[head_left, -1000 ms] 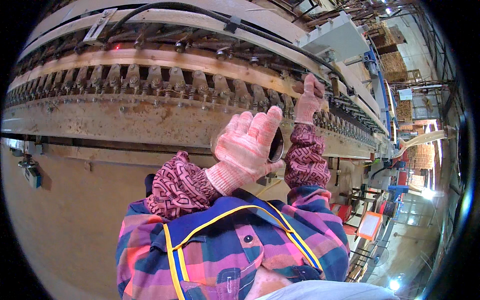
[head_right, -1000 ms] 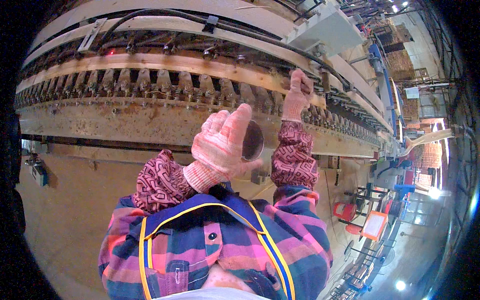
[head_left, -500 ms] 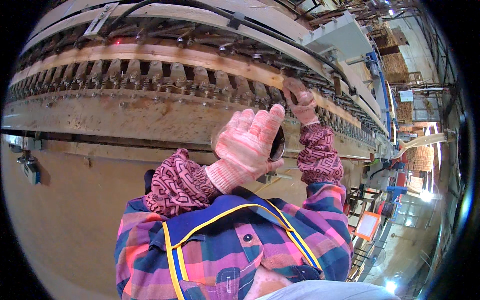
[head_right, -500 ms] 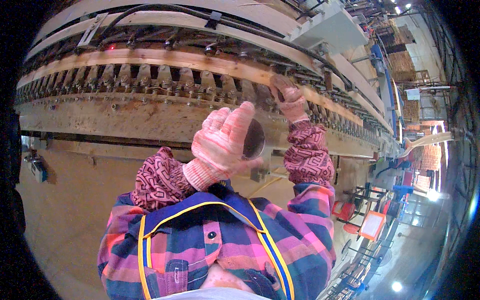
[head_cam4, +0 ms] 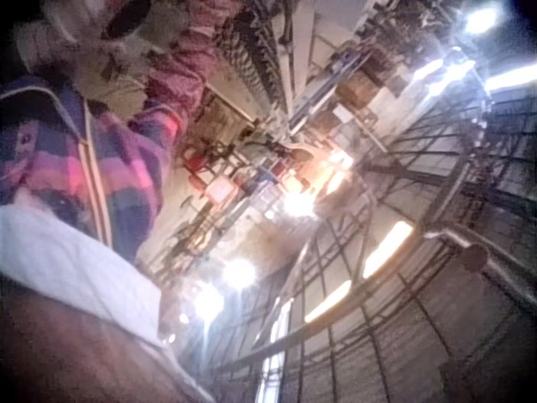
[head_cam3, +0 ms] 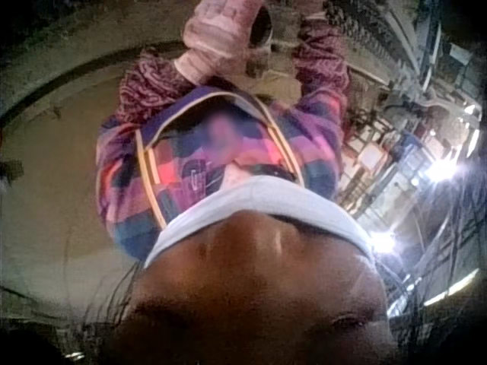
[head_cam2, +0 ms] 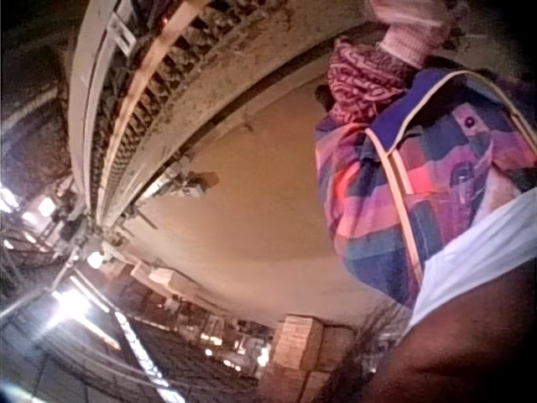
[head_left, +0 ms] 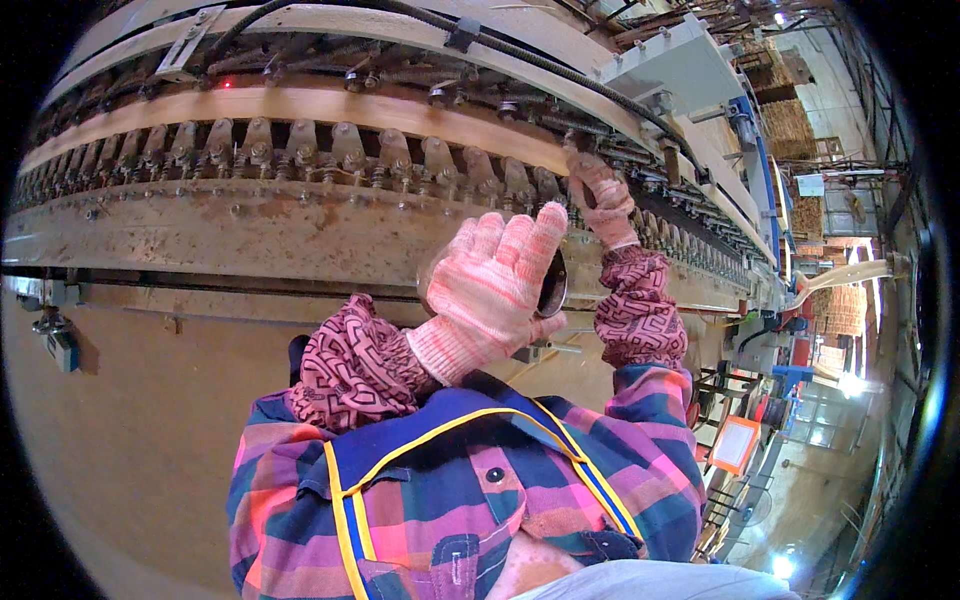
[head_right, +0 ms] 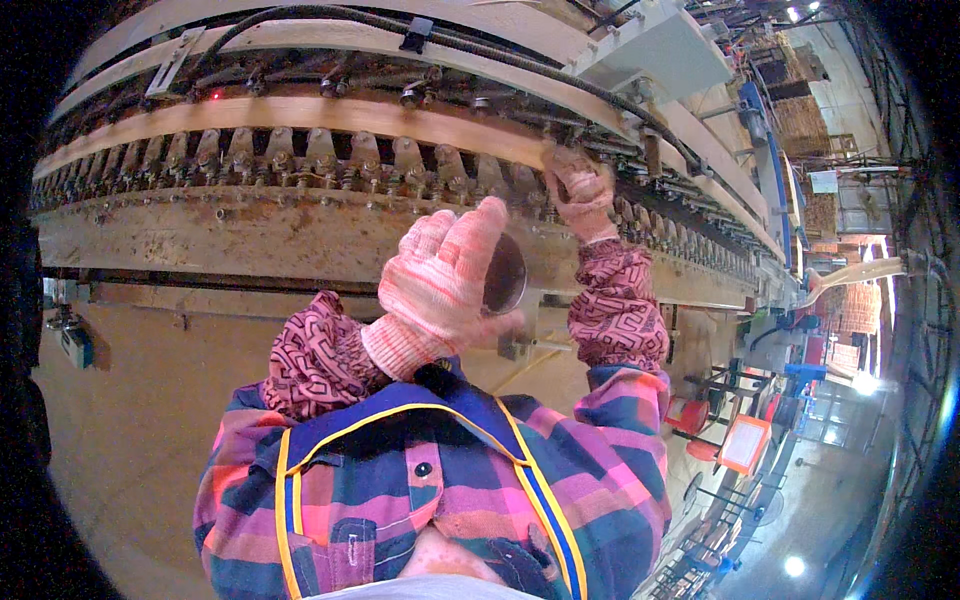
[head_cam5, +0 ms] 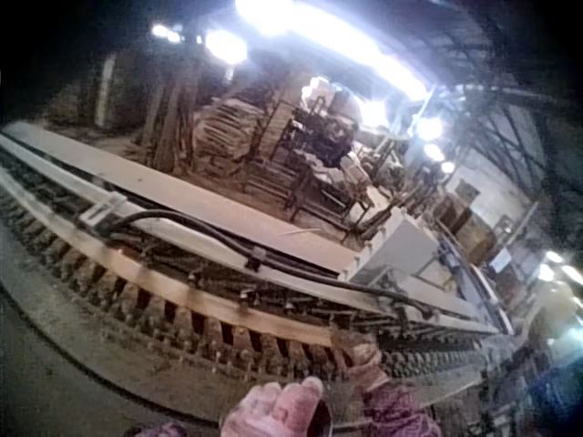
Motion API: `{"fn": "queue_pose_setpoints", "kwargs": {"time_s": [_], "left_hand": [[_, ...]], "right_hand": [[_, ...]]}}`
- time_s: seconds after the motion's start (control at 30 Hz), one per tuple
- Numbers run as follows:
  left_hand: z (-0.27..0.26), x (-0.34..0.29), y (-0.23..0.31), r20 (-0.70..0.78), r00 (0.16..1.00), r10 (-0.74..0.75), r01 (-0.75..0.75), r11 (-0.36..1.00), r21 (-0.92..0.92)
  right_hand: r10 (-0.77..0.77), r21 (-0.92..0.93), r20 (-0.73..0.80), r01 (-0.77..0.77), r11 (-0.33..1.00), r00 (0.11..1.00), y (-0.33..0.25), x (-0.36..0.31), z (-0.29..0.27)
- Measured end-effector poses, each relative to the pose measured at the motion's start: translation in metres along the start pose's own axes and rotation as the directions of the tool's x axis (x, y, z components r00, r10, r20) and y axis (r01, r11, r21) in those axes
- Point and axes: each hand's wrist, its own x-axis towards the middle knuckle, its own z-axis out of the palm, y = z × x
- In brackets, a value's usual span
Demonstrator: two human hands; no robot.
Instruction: The person uses a small brush to clean individual components on a large, stationary industrial machine. They hold a small metal cup in their left hand while scrubbing various parts with their right hand.
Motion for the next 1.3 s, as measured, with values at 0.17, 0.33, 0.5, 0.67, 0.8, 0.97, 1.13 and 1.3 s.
{"fn": "queue_pose_setpoints", "kwargs": {"time_s": [0.17, 0.33, 0.5, 0.67, 0.8, 0.97, 1.13, 1.3], "left_hand": [[0.001, -0.001, 0.003, -0.038, 0.999, 0.005, -0.004, 1.0, 0.023], [0.002, -0.001, 0.001, -0.015, 1.0, -0.014, 0.014, 1.0, -0.019], [0.005, -0.004, 0.001, -0.079, 0.997, 0.006, -0.005, 1.0, 0.02], [0.002, -0.003, 0.002, -0.026, 0.999, -0.021, 0.021, 1.0, 0.002], [0.001, -0.003, 0.004, -0.024, 0.999, -0.035, 0.035, 0.999, 0.015], [0.004, -0.003, 0.003, -0.048, 0.999, -0.01, 0.012, 0.999, 0.036], [0.002, -0.002, 0.002, -0.016, 1.0, -0.023, 0.023, 1.0, 0.019], [0.0, -0.003, 0.005, -0.028, 0.999, -0.028, 0.028, 0.999, 0.027]], "right_hand": [[0.225, -0.01, -0.037, -0.225, 0.974, 0.974, -0.015, 0.007, 0.0], [0.249, 0.168, -0.008, -0.244, 0.955, 0.968, -0.025, 0.02, -0.009], [0.159, 0.103, 0.063, -0.164, 0.981, 0.985, -0.021, 0.023, -0.015], [0.28, 0.132, 0.195, -0.308, 0.942, 0.94, -0.021, 0.018, -0.02], [0.178, 0.191, 0.096, -0.194, 0.962, 0.979, -0.029, 0.029, -0.023], [0.143, 0.055, 0.077, -0.148, 0.988, 0.987, -0.021, 0.018, -0.016], [0.118, 0.084, 0.052, -0.122, 0.989, 0.992, -0.024, 0.021, -0.019], [0.128, 0.079, 0.081, -0.134, 0.988, 0.989, -0.023, 0.021, -0.019]]}}
